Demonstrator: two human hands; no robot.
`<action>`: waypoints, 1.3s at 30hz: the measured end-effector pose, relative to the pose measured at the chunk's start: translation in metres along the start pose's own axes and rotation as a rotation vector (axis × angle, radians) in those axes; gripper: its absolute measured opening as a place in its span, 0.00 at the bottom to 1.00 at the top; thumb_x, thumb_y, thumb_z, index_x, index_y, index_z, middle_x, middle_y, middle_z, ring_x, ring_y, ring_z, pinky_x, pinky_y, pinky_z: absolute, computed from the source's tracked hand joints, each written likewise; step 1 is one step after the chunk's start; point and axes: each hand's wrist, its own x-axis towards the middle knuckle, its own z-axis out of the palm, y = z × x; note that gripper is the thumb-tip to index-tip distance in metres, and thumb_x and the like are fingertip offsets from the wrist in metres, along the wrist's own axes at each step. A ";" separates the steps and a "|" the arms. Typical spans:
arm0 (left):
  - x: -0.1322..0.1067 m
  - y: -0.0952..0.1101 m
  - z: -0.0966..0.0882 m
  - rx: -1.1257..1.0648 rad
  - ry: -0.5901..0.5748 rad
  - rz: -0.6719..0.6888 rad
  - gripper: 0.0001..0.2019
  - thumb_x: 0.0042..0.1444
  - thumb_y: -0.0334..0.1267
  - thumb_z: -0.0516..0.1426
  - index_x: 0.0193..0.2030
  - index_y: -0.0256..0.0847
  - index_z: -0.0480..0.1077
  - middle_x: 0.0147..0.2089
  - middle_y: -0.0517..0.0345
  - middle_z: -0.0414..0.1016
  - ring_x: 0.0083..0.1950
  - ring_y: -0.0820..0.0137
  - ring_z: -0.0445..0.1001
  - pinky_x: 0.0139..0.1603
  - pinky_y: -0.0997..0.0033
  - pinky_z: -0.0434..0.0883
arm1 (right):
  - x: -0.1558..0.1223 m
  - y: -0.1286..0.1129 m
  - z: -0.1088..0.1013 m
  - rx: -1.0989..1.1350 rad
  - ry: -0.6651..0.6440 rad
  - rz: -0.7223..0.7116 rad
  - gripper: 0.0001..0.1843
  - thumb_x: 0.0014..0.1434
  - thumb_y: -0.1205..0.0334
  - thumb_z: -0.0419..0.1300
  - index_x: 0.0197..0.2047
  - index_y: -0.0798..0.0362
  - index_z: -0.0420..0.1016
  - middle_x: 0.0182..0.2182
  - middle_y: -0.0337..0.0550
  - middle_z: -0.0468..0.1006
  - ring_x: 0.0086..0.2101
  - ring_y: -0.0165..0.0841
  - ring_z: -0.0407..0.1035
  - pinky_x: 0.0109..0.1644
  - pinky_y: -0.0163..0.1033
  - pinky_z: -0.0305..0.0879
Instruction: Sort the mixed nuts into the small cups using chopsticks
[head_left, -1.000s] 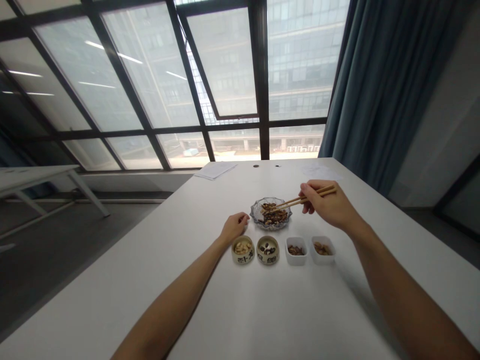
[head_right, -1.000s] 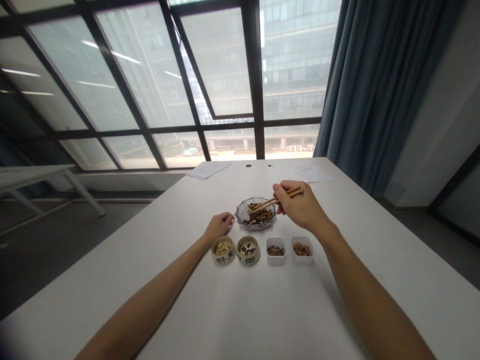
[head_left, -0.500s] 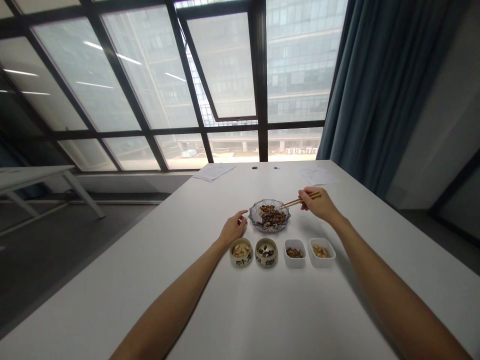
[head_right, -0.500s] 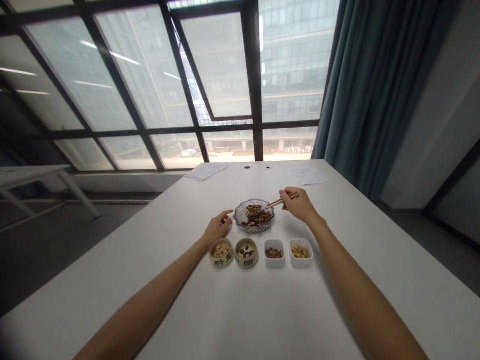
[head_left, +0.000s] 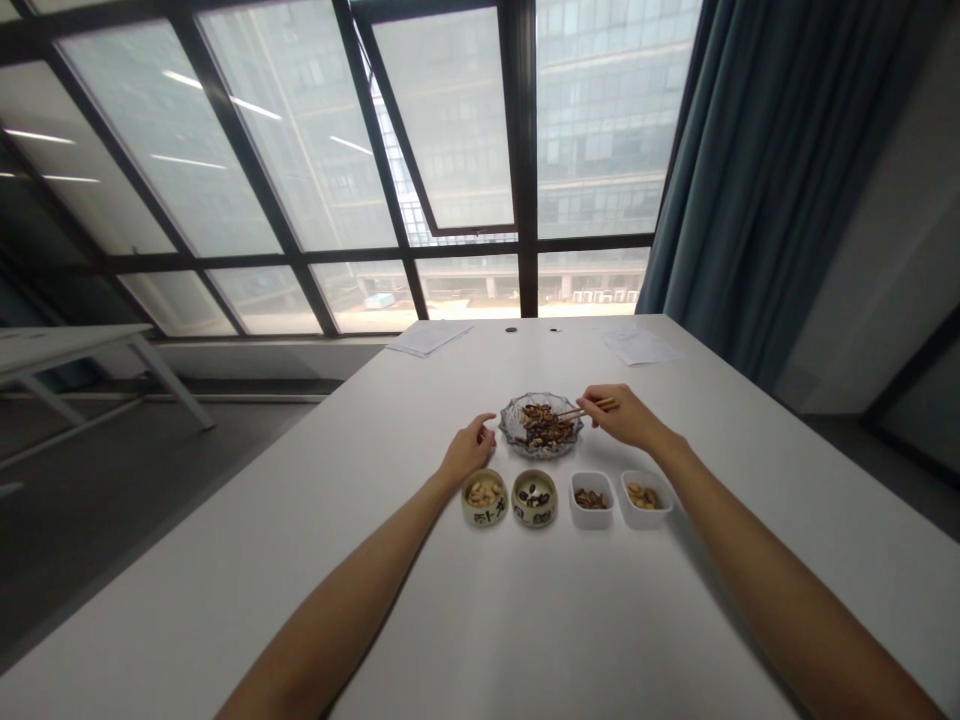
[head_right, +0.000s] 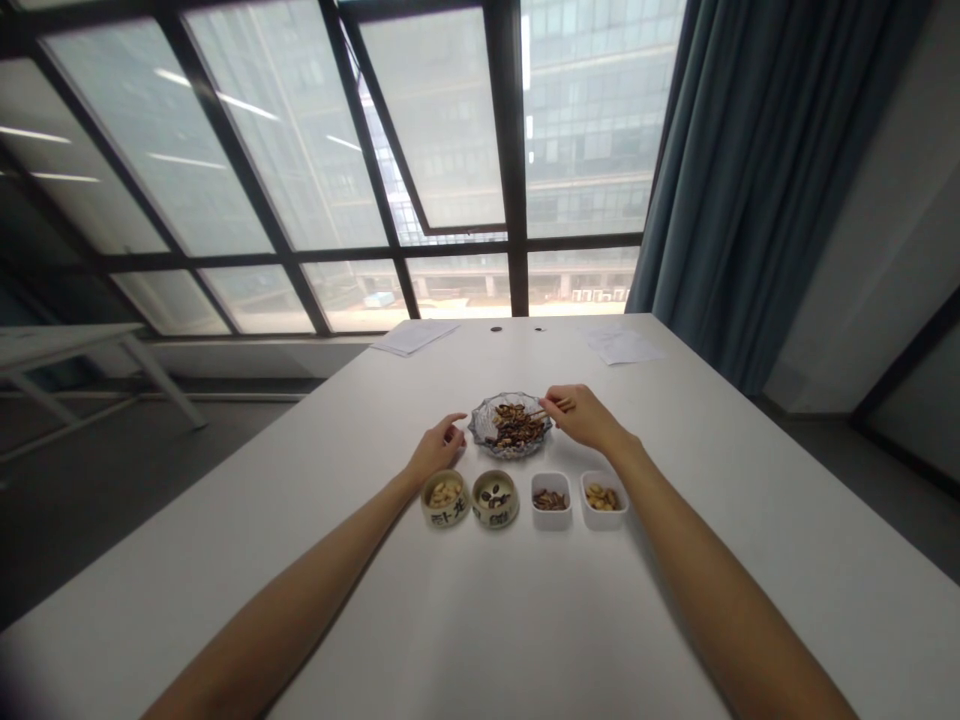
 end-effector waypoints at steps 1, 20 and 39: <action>0.000 0.000 0.000 0.000 -0.002 0.000 0.22 0.66 0.41 0.52 0.64 0.40 0.69 0.35 0.58 0.80 0.36 0.68 0.78 0.43 0.69 0.72 | 0.000 0.000 0.000 -0.013 -0.004 -0.013 0.19 0.69 0.53 0.56 0.29 0.54 0.77 0.22 0.40 0.76 0.25 0.33 0.69 0.32 0.38 0.60; -0.002 0.004 -0.002 0.018 -0.030 -0.014 0.22 0.65 0.43 0.52 0.62 0.39 0.72 0.32 0.59 0.80 0.34 0.67 0.76 0.41 0.68 0.70 | 0.002 0.000 0.009 -0.051 0.004 -0.145 0.25 0.71 0.50 0.53 0.23 0.50 0.60 0.21 0.36 0.66 0.25 0.31 0.59 0.33 0.38 0.53; -0.001 0.005 -0.002 0.037 -0.035 -0.031 0.22 0.64 0.43 0.51 0.60 0.39 0.75 0.32 0.59 0.80 0.33 0.67 0.75 0.39 0.69 0.70 | -0.006 -0.029 -0.032 0.149 0.207 -0.038 0.29 0.70 0.42 0.54 0.25 0.52 0.73 0.18 0.37 0.67 0.21 0.31 0.60 0.26 0.39 0.55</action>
